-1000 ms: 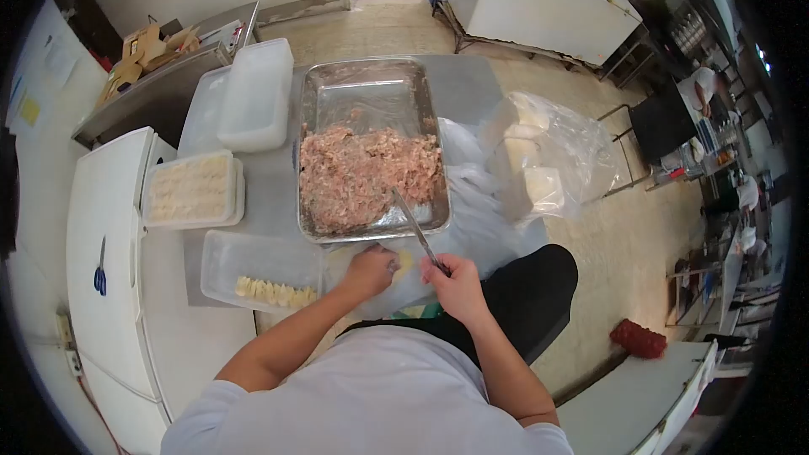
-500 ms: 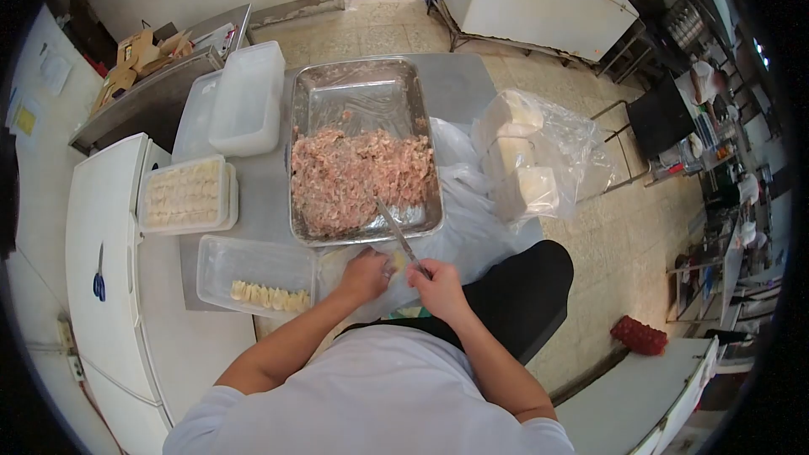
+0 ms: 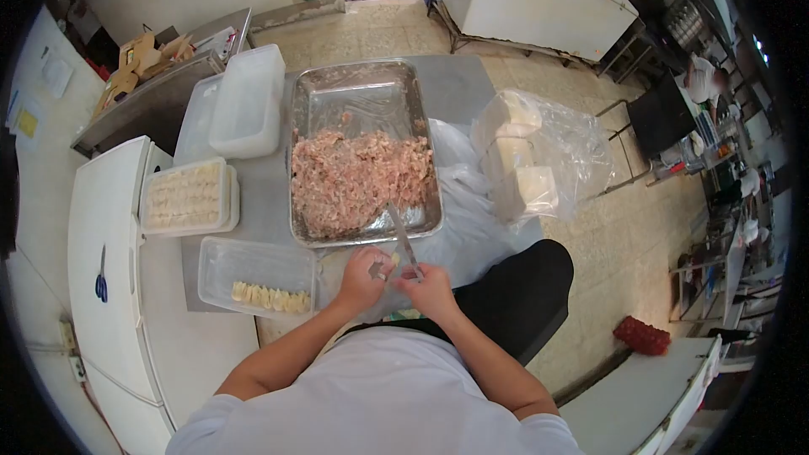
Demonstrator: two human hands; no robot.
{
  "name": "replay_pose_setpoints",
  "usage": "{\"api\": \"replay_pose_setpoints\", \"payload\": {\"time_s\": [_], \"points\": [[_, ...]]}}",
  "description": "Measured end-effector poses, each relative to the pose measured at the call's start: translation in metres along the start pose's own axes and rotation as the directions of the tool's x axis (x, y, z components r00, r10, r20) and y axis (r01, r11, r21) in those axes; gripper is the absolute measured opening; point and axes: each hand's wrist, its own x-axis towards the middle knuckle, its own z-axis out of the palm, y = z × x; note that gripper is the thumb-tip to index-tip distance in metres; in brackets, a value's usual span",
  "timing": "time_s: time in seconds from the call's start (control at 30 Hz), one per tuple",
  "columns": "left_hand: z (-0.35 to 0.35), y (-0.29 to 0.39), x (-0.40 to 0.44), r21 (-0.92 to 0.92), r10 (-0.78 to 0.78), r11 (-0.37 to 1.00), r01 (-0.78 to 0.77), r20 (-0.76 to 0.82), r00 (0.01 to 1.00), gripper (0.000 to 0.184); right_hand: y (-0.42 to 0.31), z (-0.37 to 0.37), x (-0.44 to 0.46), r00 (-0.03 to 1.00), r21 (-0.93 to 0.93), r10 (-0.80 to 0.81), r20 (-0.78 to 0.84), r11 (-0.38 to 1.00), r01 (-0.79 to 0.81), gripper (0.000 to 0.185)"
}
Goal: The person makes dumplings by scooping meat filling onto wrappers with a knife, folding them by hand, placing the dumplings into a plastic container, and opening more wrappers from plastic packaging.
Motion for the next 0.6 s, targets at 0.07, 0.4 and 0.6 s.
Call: {"api": "replay_pose_setpoints", "payload": {"time_s": [0.07, 0.4, 0.6], "points": [[0.0, 0.002, 0.0, -0.05, 0.002, 0.999, -0.003, -0.025, 1.0, 0.014, -0.003, 0.006, 0.001, 1.0, 0.021, -0.011, 0.007, 1.0, 0.011, 0.019], [-0.032, 0.002, 0.007, -0.419, -0.347, 0.871, 0.255, -0.158, 0.925, 0.009, -0.002, 0.007, 0.013, 0.992, 0.157, 0.087, -0.091, 0.985, -0.072, 0.013], [-0.072, 0.012, 0.016, -0.885, -0.683, 0.235, 0.403, 0.145, 0.716, 0.013, 0.026, 0.004, 0.023, 0.987, 0.059, 0.029, -0.158, 0.998, -0.02, 0.011]]}}
